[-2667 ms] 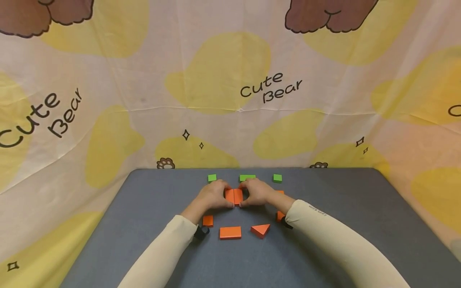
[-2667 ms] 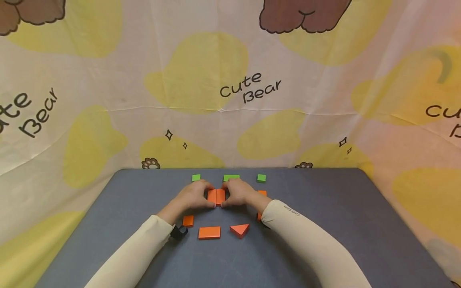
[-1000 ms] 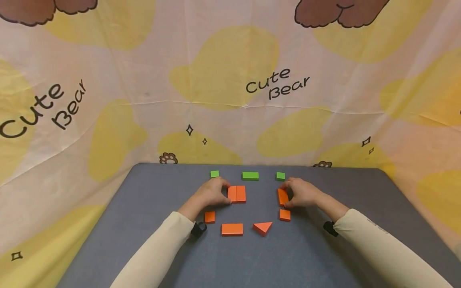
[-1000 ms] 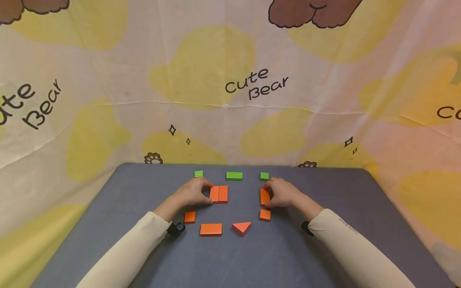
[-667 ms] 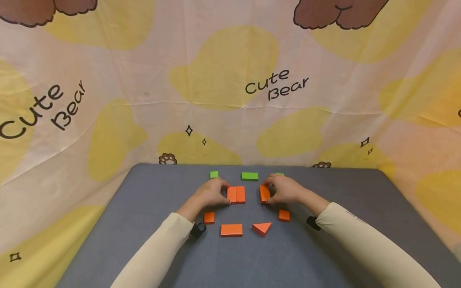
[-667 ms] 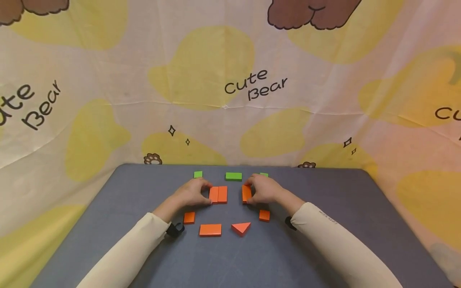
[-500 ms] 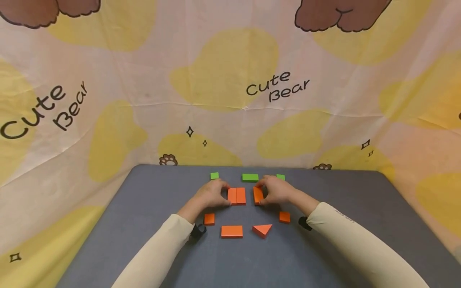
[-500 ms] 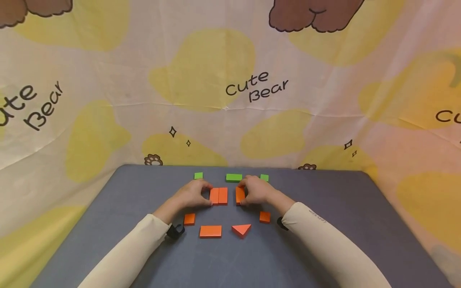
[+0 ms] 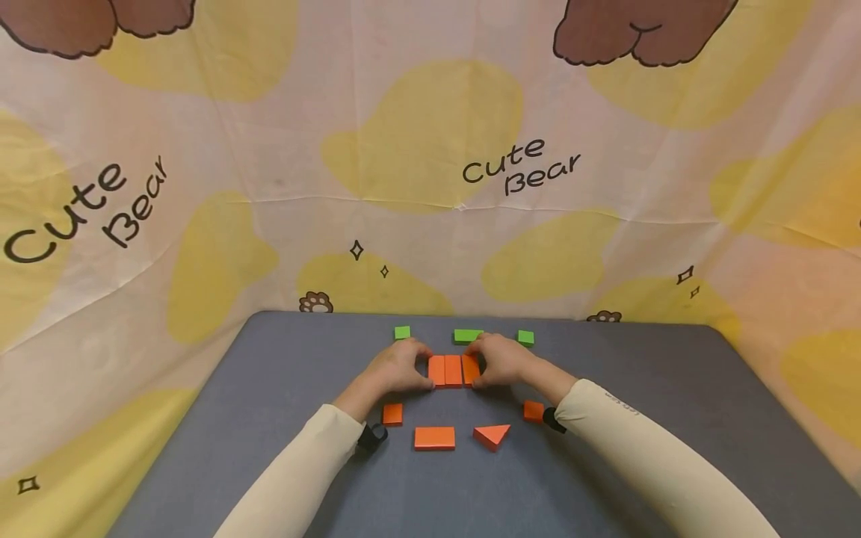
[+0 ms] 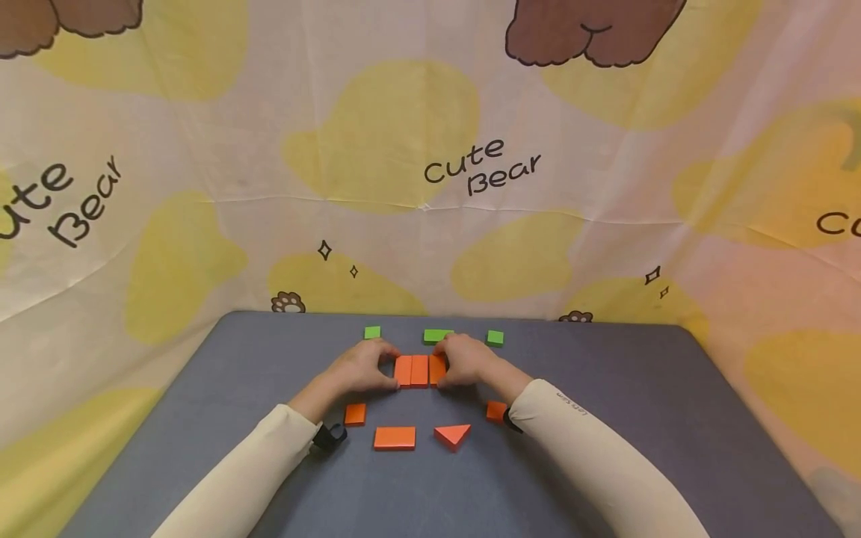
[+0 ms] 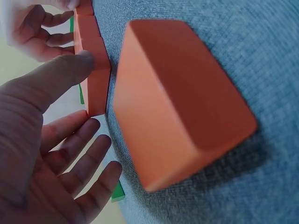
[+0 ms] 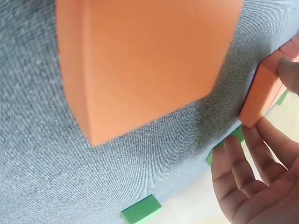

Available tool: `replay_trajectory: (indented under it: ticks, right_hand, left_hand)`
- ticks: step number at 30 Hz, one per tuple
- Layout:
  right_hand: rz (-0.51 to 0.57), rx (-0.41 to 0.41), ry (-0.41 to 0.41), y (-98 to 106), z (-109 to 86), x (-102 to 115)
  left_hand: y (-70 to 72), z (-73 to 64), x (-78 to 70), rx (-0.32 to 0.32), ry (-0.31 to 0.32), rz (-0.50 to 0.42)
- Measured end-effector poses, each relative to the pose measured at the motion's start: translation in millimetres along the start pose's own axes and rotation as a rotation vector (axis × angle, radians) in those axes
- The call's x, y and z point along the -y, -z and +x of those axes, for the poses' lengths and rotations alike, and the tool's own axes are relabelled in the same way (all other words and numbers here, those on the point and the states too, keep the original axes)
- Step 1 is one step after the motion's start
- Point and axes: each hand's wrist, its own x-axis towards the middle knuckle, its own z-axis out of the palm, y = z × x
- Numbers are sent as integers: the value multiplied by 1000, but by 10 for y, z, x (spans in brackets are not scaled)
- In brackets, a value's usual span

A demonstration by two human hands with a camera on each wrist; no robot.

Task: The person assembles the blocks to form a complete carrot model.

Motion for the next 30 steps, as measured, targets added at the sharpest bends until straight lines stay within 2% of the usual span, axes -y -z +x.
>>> replay_trajectory:
  ticks: [10,17,24,30]
  right_hand:
    - [9,11,-11,-24,41,15]
    - [28,26,4,40,38,-9]
    - [61,-41,25,213,111,-121]
    - [64,-67,9,211,252,-275]
  left_hand:
    - [-6,-13,25,-10,14,-16]
    - [-13,-6,7,10,51,-25]
    - [8,3,-40,30,71,-22]
    - [12,25,-57,43,85,-1]
